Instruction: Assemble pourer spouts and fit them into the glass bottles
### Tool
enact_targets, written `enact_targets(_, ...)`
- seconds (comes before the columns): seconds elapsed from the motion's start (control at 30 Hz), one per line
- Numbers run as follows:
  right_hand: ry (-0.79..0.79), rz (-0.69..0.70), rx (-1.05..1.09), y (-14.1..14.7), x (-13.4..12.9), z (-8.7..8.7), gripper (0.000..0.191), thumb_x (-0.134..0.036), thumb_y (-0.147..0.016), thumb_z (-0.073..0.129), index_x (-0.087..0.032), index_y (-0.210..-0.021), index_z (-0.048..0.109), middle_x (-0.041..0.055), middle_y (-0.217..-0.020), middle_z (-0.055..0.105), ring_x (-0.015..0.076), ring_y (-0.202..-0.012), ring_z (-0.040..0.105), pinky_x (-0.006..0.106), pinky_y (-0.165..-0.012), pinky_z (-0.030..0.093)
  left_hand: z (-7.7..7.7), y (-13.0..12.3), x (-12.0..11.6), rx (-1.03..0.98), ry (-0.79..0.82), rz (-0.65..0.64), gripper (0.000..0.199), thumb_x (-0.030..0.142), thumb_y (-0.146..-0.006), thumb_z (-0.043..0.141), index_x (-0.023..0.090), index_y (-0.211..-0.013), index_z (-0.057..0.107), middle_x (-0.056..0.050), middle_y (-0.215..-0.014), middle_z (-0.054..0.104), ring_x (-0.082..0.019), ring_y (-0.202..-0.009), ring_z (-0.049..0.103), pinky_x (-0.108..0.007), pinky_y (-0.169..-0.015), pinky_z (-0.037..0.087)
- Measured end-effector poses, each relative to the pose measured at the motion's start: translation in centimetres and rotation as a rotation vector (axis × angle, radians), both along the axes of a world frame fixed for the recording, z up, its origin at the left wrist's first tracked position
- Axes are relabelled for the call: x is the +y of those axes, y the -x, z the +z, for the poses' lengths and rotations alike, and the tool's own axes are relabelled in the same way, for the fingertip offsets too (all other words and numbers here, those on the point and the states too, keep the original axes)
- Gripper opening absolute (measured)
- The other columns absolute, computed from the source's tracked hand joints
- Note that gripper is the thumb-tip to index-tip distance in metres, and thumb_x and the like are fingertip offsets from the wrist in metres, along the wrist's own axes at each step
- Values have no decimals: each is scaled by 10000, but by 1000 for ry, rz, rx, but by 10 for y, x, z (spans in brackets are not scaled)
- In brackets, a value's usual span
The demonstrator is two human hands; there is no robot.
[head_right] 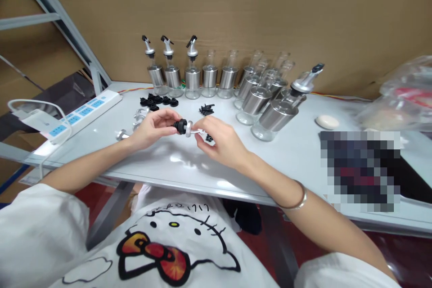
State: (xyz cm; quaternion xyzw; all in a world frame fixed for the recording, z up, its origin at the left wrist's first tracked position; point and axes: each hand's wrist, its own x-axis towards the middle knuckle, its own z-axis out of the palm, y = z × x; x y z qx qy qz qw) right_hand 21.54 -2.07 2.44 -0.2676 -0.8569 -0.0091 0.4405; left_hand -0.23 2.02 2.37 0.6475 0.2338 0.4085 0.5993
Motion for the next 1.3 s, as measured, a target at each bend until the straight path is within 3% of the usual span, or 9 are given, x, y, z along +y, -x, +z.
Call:
enact_targets(0.17, -186, 3, -140, -4, 5, -3, 148, -82, -869, 507, -168, -976, 563, 88, -892, 658, 165, -771, 605, 285, -659, 512, -3, 0, 0, 58, -21, -14, 264, 320, -761, 745, 141, -884, 595, -6, -801, 652, -96, -682, 642, -239, -706, 525)
enact_targets(0.37, -244, 20, -186, -7, 9, -2, 100, -156, -942, 463, -184, -970, 555, 73, -895, 664, 156, -792, 613, 280, -688, 504, -5, -5, -3, 93, -93, -13, 292, 391, -774, 721, 150, -809, 560, 38, -656, 584, -56, -512, 551, -189, -539, 469)
enact_targets(0.5, -273, -26, -178, -10, 10, -1, 100, -178, -953, 456, -185, -976, 553, 78, -918, 667, 160, -808, 620, 288, -696, 501, -8, -10, -6, -9, -260, 132, 298, 286, -678, 810, 161, -826, 584, 7, -813, 602, -89, -735, 610, -207, -702, 524)
enact_targets(0.73, -374, -35, -95, -10, 10, -2, 85, -162, -922, 532, -161, -1006, 548, 73, -870, 688, 148, -749, 630, 259, -645, 501, -11, -10, -9, -4, -443, 169, 217, 228, -724, 767, 177, -908, 666, -48, -914, 660, -146, -889, 648, -291, -832, 553)
enact_targets(0.83, -409, -51, -146, -10, 9, -1, 120, -136, -938, 487, -164, -1037, 548, 72, -887, 693, 146, -770, 636, 269, -652, 494, -11, -9, -9, 11, -390, 187, 232, 260, -695, 793, 170, -880, 684, -48, -895, 683, -154, -862, 661, -301, -816, 562)
enact_targets(0.93, -562, -53, -272, -11, 9, 3, 139, -105, -933, 472, -180, -1001, 569, 66, -919, 696, 153, -837, 641, 276, -622, 464, -13, -7, -6, 52, -205, 196, 312, 355, -657, 817, 160, -866, 692, -40, -847, 701, -153, -767, 674, -300, -751, 573)
enact_targets(1.07, -791, -12, -328, -10, 9, 6, 129, -87, -894, 538, -176, -813, 585, 53, -884, 699, 144, -814, 634, 265, -552, 423, -13, -4, -2, 110, 53, 67, 374, 435, -647, 809, 149, -858, 695, -33, -783, 705, -135, -643, 660, -266, -631, 562)
enact_targets(1.17, -682, -21, -346, -9, 9, 1, 158, -98, -918, 495, -183, -825, 590, 54, -871, 694, 142, -776, 625, 269, -573, 451, -12, -5, -3, 115, 10, 28, 315, 376, -655, 815, 142, -820, 684, -26, -752, 694, -123, -641, 648, -248, -625, 548)
enact_targets(1.3, -372, -5, -352, -6, 8, -12, 182, -126, -955, 402, -173, -910, 572, 66, -790, 676, 146, -685, 595, 281, -601, 472, -13, -7, -7, 65, -295, 87, 208, 298, -691, 793, 150, -750, 660, -24, -749, 666, -114, -689, 627, -236, -655, 531)
